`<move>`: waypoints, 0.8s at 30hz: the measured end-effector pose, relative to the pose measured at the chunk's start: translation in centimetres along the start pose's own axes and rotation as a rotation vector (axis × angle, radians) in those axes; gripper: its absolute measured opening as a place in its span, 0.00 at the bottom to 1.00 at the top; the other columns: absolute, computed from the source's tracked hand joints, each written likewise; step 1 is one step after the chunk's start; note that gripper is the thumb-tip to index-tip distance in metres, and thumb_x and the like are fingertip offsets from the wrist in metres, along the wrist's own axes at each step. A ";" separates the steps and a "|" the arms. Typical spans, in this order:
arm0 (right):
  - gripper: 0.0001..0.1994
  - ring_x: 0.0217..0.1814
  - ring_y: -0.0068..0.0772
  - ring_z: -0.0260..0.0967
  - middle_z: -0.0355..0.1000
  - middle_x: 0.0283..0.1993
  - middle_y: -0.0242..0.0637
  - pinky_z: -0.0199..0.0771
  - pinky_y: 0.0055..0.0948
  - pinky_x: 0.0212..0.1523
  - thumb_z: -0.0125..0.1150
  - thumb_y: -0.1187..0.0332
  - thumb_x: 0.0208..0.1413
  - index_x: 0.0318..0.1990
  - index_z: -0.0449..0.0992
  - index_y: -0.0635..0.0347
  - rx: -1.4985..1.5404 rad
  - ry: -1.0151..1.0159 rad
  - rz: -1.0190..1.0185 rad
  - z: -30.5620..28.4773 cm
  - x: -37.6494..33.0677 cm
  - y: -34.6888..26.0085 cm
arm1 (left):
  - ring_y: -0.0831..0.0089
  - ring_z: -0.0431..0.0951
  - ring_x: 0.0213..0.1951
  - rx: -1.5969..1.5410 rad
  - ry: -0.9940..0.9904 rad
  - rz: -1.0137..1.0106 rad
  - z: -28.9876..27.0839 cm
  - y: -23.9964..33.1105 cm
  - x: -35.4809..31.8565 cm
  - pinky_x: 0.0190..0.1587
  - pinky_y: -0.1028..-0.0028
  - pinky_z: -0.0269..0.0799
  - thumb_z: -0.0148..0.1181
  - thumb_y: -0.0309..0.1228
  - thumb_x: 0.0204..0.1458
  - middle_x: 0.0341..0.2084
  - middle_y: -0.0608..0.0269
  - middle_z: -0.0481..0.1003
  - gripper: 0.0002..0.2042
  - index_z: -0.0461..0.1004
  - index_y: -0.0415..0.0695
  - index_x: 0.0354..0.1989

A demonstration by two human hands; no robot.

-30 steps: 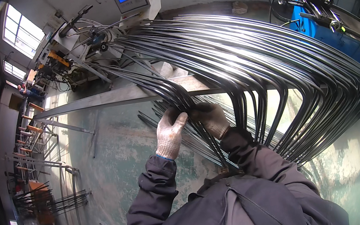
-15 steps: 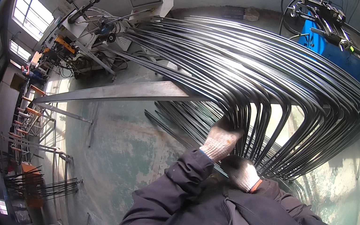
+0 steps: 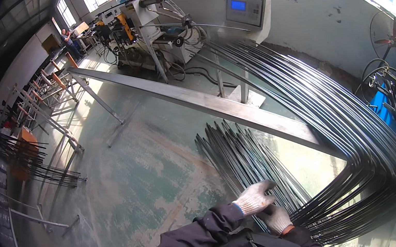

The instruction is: The person loads straight metal rods into a bending machine, operates it to form U-shaped pieces, and stacks the finished rods. They then manually bend additional rods by hand and place them on a rack.

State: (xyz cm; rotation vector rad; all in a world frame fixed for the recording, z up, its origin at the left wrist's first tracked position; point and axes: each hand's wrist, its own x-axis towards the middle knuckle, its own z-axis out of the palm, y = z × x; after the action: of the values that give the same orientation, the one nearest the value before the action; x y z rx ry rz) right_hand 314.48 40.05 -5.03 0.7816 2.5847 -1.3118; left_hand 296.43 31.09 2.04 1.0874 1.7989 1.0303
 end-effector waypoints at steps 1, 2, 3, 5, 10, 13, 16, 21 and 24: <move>0.18 0.53 0.55 0.88 0.89 0.48 0.49 0.87 0.48 0.54 0.68 0.52 0.70 0.53 0.89 0.56 0.093 0.003 -0.020 1.3 1.4 -1.6 | 0.51 0.84 0.67 0.011 0.035 -0.068 -2.6 -3.3 -2.2 0.72 0.59 0.78 0.69 0.39 0.64 0.64 0.42 0.83 0.31 0.76 0.35 0.72; 0.19 0.54 0.55 0.88 0.90 0.49 0.49 0.87 0.46 0.56 0.69 0.52 0.70 0.54 0.90 0.57 0.188 0.005 0.008 2.7 2.8 -3.3 | 0.52 0.85 0.65 0.031 0.075 -0.110 -5.3 -6.6 -4.6 0.70 0.59 0.79 0.69 0.40 0.64 0.62 0.44 0.84 0.30 0.77 0.36 0.71; 0.22 0.56 0.54 0.88 0.89 0.52 0.49 0.86 0.44 0.59 0.73 0.51 0.67 0.57 0.89 0.59 0.099 0.007 0.011 4.0 4.4 -5.2 | 0.54 0.86 0.64 -0.017 0.119 -0.159 -8.0 -10.0 -7.2 0.69 0.60 0.79 0.69 0.40 0.64 0.62 0.44 0.85 0.29 0.77 0.36 0.70; 0.22 0.58 0.54 0.87 0.89 0.53 0.49 0.86 0.44 0.60 0.72 0.51 0.68 0.57 0.89 0.60 0.092 0.013 -0.001 7.0 7.8 -9.2 | 0.52 0.87 0.61 -0.067 0.259 -0.304 -12.5 -16.9 -13.6 0.66 0.59 0.81 0.70 0.39 0.63 0.59 0.43 0.86 0.27 0.80 0.35 0.66; 0.21 0.60 0.57 0.86 0.88 0.55 0.51 0.84 0.48 0.61 0.72 0.51 0.68 0.57 0.89 0.57 -0.010 -0.058 -0.026 12.9 14.3 -17.2 | 0.56 0.90 0.50 -0.206 0.683 -0.663 -21.8 -30.9 -30.4 0.57 0.63 0.83 0.72 0.32 0.57 0.47 0.43 0.89 0.21 0.85 0.32 0.56; 0.20 0.60 0.57 0.86 0.88 0.54 0.51 0.84 0.49 0.61 0.71 0.51 0.68 0.56 0.89 0.55 -0.009 -0.088 0.036 15.6 17.6 -19.0 | 0.60 0.89 0.41 -0.247 0.821 -0.748 -25.7 -37.7 -35.7 0.49 0.63 0.84 0.71 0.29 0.56 0.41 0.49 0.89 0.17 0.86 0.31 0.52; 0.22 0.58 0.55 0.87 0.89 0.53 0.49 0.85 0.47 0.60 0.71 0.48 0.67 0.56 0.90 0.55 -0.126 -0.136 0.231 18.6 21.3 -18.8 | 0.63 0.87 0.45 -0.470 0.891 -0.802 -28.0 -43.0 -36.2 0.51 0.64 0.83 0.71 0.25 0.58 0.43 0.53 0.88 0.17 0.84 0.34 0.55; 0.23 0.60 0.56 0.86 0.89 0.55 0.50 0.84 0.50 0.63 0.71 0.47 0.66 0.56 0.90 0.57 -0.226 -0.257 0.335 25.8 29.6 -17.9 | 0.64 0.86 0.54 -0.530 0.665 -0.642 -33.3 -48.4 -32.3 0.58 0.63 0.82 0.72 0.25 0.64 0.51 0.55 0.88 0.19 0.83 0.39 0.63; 0.23 0.59 0.58 0.86 0.89 0.54 0.50 0.85 0.51 0.62 0.73 0.46 0.64 0.54 0.92 0.54 -0.264 -0.298 0.391 30.2 36.7 -20.0 | 0.63 0.86 0.54 -0.717 0.545 -0.556 -40.2 -49.9 -31.0 0.58 0.61 0.82 0.74 0.29 0.65 0.52 0.55 0.88 0.18 0.84 0.38 0.61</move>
State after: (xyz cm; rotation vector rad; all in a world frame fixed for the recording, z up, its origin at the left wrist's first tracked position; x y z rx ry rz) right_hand 269.71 20.78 -21.96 0.9029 2.1698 -0.8767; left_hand 256.11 -22.41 -22.12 -0.1439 1.7327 1.5134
